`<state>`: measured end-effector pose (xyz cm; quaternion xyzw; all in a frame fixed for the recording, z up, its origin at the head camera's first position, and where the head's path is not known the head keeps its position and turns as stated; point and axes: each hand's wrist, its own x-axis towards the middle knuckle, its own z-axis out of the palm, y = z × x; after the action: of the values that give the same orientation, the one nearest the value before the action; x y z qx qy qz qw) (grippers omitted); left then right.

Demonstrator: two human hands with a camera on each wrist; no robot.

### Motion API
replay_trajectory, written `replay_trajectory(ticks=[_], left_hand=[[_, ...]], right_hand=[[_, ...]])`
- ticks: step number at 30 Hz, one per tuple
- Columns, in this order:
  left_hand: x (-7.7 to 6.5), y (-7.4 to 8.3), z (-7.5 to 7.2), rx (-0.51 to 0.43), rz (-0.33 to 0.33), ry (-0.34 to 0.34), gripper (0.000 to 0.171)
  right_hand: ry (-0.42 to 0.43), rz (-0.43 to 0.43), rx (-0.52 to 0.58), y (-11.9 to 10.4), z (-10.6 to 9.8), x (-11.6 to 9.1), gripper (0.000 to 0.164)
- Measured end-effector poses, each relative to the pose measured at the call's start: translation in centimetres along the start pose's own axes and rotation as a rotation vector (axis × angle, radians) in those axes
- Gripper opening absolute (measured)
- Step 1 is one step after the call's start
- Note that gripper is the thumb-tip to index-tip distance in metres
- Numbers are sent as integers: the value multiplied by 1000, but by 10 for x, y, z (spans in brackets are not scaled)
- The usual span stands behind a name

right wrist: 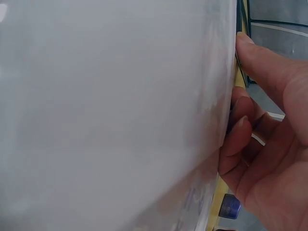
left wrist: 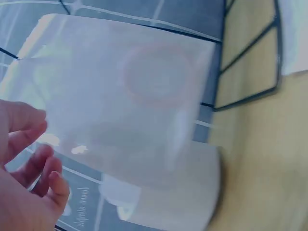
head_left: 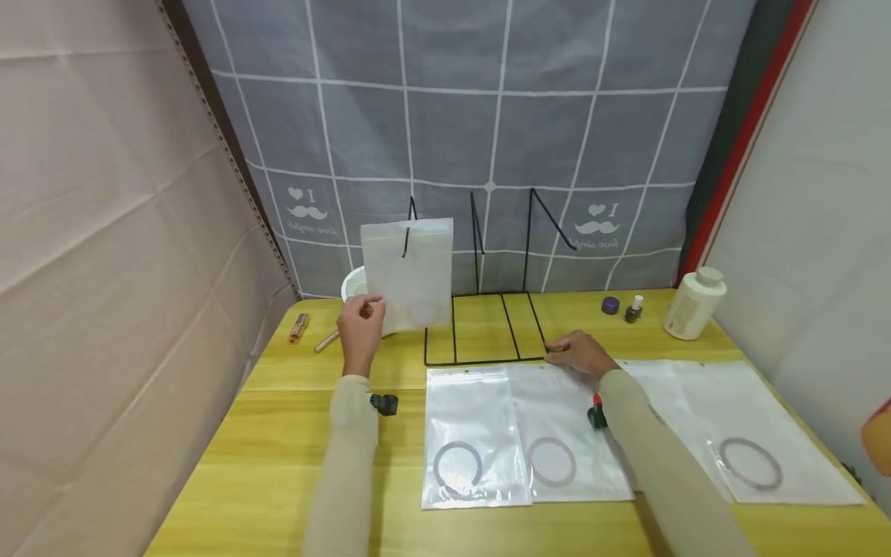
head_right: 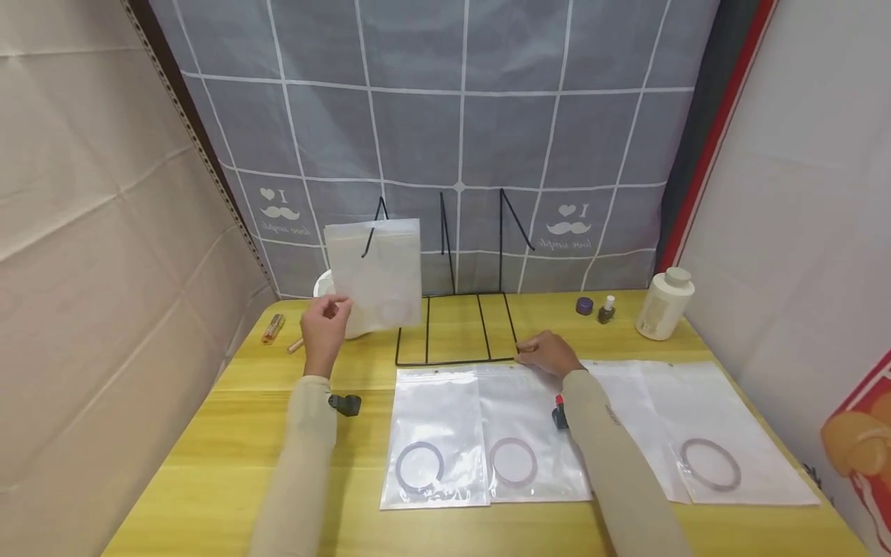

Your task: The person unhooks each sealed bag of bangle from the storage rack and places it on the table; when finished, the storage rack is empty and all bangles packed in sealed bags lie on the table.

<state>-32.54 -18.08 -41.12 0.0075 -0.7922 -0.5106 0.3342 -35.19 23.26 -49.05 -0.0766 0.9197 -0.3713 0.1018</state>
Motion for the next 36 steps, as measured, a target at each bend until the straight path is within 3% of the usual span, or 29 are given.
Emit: replay_trajectory(ticks=[3, 9, 15, 19, 26, 36], left_hand=[[9, 13, -5, -45, 67, 46, 23], [14, 18, -3, -38, 93, -36, 41], [8, 15, 3, -77, 78, -38, 44], [6, 16, 6, -128, 107, -52, 41], [8, 20, 7, -194, 96, -149, 38], [13, 21, 6, -202, 81, -174, 39]], right_hand=[[4, 12, -4, 0, -3, 1, 43], [9, 5, -3, 2, -3, 1, 43], [10, -9, 6, 4, -1, 0, 42], [15, -17, -1, 4, 0, 0, 42], [21, -2, 2, 4, 0, 2, 42], [9, 6, 6, 6, 0, 3, 42]])
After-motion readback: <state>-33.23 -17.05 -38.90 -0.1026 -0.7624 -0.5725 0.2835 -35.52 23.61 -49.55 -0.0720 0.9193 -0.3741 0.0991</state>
